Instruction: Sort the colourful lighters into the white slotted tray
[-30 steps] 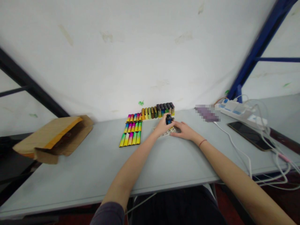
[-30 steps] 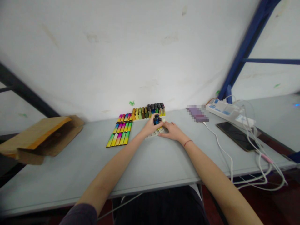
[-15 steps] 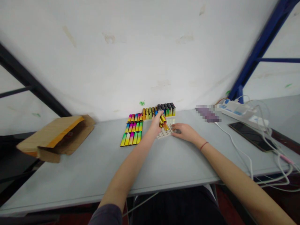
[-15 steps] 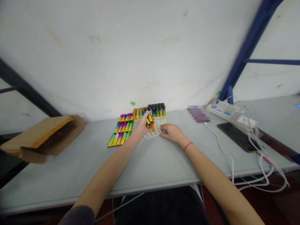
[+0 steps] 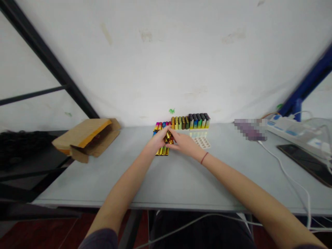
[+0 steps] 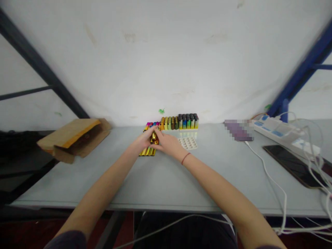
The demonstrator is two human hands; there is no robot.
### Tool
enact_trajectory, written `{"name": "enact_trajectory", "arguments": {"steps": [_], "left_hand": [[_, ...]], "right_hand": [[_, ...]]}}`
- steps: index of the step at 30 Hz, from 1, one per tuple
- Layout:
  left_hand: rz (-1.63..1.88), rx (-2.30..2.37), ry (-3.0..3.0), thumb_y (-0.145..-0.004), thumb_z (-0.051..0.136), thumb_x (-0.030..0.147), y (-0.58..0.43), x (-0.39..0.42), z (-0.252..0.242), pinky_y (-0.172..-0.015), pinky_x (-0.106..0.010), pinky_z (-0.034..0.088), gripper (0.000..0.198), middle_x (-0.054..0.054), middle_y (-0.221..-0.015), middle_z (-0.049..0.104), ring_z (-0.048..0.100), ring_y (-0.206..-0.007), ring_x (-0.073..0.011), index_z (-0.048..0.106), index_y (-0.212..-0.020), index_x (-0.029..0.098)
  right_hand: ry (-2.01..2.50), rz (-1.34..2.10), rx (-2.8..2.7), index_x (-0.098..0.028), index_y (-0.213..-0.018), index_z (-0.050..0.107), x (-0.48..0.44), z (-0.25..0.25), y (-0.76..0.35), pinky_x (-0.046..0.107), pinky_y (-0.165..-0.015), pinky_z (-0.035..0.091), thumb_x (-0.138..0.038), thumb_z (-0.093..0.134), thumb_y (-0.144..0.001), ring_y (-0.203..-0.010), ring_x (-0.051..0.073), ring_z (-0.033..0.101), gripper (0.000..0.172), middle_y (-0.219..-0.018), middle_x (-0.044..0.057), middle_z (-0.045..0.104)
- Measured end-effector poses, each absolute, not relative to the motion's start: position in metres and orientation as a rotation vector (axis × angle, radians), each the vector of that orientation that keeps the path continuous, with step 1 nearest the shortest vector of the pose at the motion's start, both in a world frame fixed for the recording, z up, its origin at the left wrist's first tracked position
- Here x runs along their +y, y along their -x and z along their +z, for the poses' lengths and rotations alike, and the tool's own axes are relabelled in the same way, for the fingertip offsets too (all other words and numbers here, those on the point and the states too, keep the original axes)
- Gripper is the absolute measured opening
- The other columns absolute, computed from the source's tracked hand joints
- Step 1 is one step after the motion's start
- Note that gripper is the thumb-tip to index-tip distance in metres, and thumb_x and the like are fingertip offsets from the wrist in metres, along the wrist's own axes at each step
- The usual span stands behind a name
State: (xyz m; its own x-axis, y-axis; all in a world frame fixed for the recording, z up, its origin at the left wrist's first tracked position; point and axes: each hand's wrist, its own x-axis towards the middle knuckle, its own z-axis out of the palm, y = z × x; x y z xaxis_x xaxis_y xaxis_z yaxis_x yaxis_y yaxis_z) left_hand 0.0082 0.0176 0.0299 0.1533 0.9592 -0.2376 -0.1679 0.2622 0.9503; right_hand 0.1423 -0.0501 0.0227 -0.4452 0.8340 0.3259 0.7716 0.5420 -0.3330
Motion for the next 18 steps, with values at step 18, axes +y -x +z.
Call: {"name": "enact_trajectory", "arguments": {"steps": [18], "left_hand": [[0.619, 2.077, -2.068, -0.098, 0.055, 0.045, 0.030, 0.025, 0.018, -0.094, -0.037, 0.052, 0.044, -0.023, -0.116, 0.075, 0.072, -0.113, -0.0352, 0.061, -0.128, 0.012]], "right_hand": [[1.344, 0.109, -2.132, -0.017, -0.117, 0.064, -0.016, -0.025, -0.101, 0.043, -0.095, 0.052, -0.037, 0.061, -0.103, -0.108, 0.031, 0.066, 0.024, -0.113, 0.016, 0.070]]}}
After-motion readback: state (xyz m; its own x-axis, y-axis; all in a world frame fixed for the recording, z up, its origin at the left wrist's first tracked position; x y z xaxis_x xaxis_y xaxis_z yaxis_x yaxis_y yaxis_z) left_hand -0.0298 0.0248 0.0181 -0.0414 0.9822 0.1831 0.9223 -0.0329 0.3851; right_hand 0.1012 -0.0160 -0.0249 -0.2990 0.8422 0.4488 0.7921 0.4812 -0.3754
